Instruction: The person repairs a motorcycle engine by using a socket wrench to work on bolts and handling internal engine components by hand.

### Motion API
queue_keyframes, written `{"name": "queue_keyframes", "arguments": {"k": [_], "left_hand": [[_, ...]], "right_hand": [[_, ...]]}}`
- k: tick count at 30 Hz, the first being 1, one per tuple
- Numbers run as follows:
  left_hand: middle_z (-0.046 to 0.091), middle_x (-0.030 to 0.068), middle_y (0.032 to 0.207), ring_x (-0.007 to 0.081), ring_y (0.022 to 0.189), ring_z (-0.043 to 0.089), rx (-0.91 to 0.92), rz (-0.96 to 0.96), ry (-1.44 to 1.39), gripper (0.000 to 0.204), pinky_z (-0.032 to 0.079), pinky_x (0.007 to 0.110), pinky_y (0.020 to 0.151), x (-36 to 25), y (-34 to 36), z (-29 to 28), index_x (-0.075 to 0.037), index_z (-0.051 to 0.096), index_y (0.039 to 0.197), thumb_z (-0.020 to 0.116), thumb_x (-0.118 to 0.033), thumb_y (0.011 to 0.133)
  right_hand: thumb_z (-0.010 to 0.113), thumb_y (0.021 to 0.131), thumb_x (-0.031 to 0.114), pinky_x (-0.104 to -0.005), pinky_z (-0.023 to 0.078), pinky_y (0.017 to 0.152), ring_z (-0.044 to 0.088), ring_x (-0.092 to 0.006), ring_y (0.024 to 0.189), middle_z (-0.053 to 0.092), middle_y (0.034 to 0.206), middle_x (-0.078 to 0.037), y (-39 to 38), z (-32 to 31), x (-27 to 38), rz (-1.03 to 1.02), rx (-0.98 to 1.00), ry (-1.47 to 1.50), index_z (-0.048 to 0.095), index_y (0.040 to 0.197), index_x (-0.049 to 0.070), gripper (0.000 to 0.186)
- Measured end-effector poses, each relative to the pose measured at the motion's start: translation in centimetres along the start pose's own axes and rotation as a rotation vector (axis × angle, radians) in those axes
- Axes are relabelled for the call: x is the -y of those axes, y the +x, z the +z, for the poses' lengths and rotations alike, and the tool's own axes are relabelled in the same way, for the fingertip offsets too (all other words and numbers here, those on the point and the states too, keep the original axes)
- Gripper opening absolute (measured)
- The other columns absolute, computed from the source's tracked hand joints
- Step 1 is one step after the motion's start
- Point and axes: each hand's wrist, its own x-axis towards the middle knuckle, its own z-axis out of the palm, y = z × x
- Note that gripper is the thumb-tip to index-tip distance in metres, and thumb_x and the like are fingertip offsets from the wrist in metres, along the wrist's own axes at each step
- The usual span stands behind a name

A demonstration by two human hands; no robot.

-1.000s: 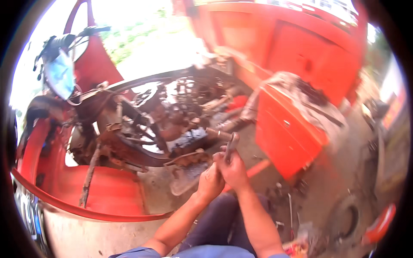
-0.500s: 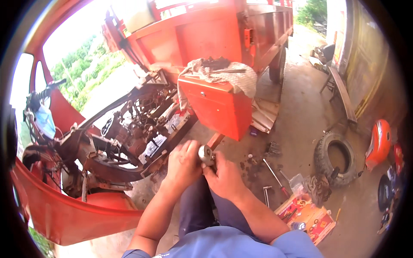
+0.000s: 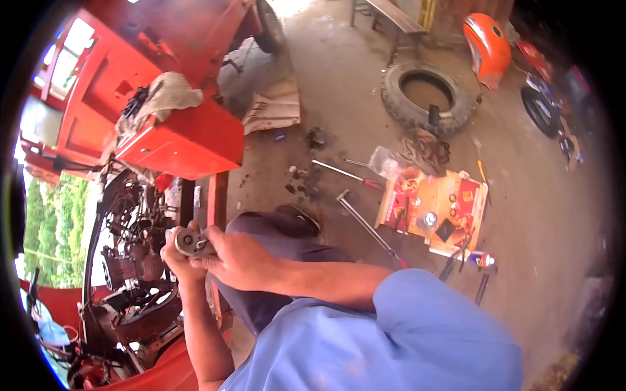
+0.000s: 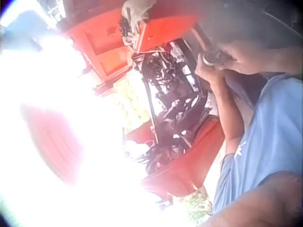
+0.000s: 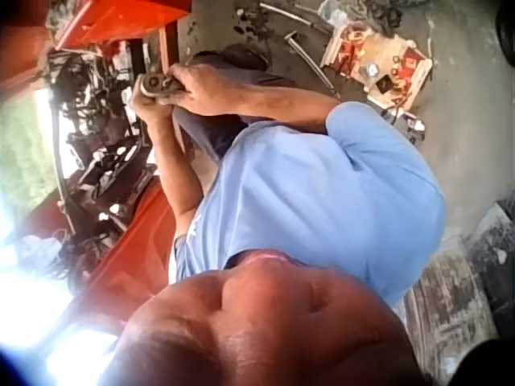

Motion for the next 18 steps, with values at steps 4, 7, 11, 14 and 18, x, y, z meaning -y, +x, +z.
{"name": "queue_keyframes", "arguments": {"k": [4,7,11,14,18], "left_hand": [[0.049,-0.0014,0.062,0.0060,0.062,0.045,0.029,-0.030,-0.082,0.037,0.043,0.025,0.057,0.6,-0.5,1.2,0.000,0.049,0.068,0.077,-0.019,0.082],[0.048,0.0039,0.051,0.0074,0.052,0.039,-0.025,0.088,-0.012,0.048,0.035,0.031,0.045,0.3,0.8,2.0,-0.003,0.044,0.063,0.075,-0.028,0.089],[0.047,0.0036,0.052,0.0082,0.050,0.040,-0.029,0.067,-0.030,0.045,0.035,0.031,0.045,0.7,1.6,2.5,-0.004,0.044,0.063,0.073,-0.027,0.089],[0.047,0.0022,0.053,0.0062,0.052,0.042,-0.021,0.088,-0.114,0.039,0.037,0.029,0.047,1.0,1.9,3.7,-0.005,0.045,0.064,0.074,-0.023,0.084],[0.063,0.0071,0.061,0.0115,0.054,0.053,0.118,-0.240,0.218,0.030,0.045,0.034,0.052,9.1,-1.7,3.6,0.001,0.062,0.073,0.070,-0.023,0.087]], "right_hand": [[0.073,0.092,0.032,-0.0516,0.047,0.060,0.065,-0.0456,0.073,0.064,0.074,-0.025,-0.8,-1.0,-0.4,-0.002,-0.020,-0.074,0.053,0.103,-0.002,0.041],[0.072,0.092,0.033,-0.0530,0.047,0.059,0.064,-0.0462,0.071,0.062,0.071,-0.026,-0.5,-1.3,-0.1,-0.025,-0.066,-0.087,0.052,0.101,-0.002,0.041],[0.072,0.092,0.030,-0.0533,0.048,0.061,0.064,-0.0470,0.076,0.064,0.077,-0.027,0.4,-1.7,-0.2,-0.026,-0.074,-0.067,0.051,0.105,-0.002,0.040],[0.071,0.093,0.028,-0.0510,0.050,0.064,0.066,-0.0457,0.078,0.066,0.081,-0.026,0.2,-1.8,-0.9,0.013,-0.099,-0.054,0.051,0.112,-0.002,0.041],[0.074,0.093,0.026,-0.0385,0.054,0.066,0.071,-0.0308,0.073,0.068,0.088,-0.016,1.9,-6.0,2.9,-0.291,-0.488,0.067,0.053,0.122,-0.003,0.046]]}}
